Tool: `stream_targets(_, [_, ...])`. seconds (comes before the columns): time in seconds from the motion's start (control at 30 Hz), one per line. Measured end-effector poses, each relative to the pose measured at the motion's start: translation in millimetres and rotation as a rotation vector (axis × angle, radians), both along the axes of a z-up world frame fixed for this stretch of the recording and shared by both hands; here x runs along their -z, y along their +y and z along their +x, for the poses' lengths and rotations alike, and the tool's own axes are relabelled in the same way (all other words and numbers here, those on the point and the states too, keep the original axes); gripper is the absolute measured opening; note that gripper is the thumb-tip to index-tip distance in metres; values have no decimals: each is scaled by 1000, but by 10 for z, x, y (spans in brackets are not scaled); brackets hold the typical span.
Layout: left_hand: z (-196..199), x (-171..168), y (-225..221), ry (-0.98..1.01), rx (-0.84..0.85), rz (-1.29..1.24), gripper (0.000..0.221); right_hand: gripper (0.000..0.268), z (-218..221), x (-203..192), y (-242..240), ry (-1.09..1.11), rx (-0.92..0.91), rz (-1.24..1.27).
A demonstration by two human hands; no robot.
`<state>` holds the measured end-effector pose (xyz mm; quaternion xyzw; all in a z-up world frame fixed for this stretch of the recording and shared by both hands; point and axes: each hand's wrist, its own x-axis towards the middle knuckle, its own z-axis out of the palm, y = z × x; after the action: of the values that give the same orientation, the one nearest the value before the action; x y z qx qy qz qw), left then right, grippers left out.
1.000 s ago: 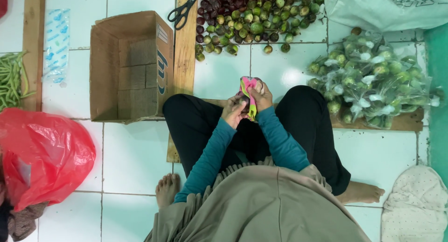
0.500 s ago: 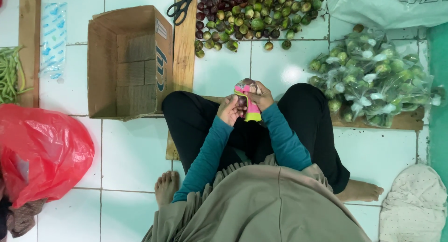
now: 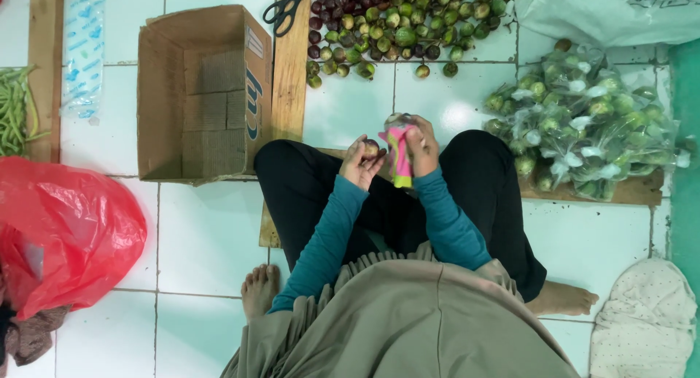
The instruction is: Bagging small fruits from a pile into individual plastic bags while sitting on the floor
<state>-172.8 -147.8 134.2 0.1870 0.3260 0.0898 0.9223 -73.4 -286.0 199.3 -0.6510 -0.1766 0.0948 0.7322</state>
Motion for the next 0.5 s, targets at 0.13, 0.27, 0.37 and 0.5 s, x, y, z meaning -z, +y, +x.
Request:
stream_targets(0.13, [44,666,-14,27,17,-20,46,43,-238,436,293,-488,-120,-164])
stream_targets(0.27, [-85,1288,39,78,63,-59,45,26,-175,976,385,-682,-39,-346])
stream_targets(0.37, [-170,1740,4,120,93,-92,45,14,-140,910,383,-574,37,-394])
stream_targets(0.5, [-104,185,-45,97,104,-51,57,23,-50,485,257,-212,207,-477])
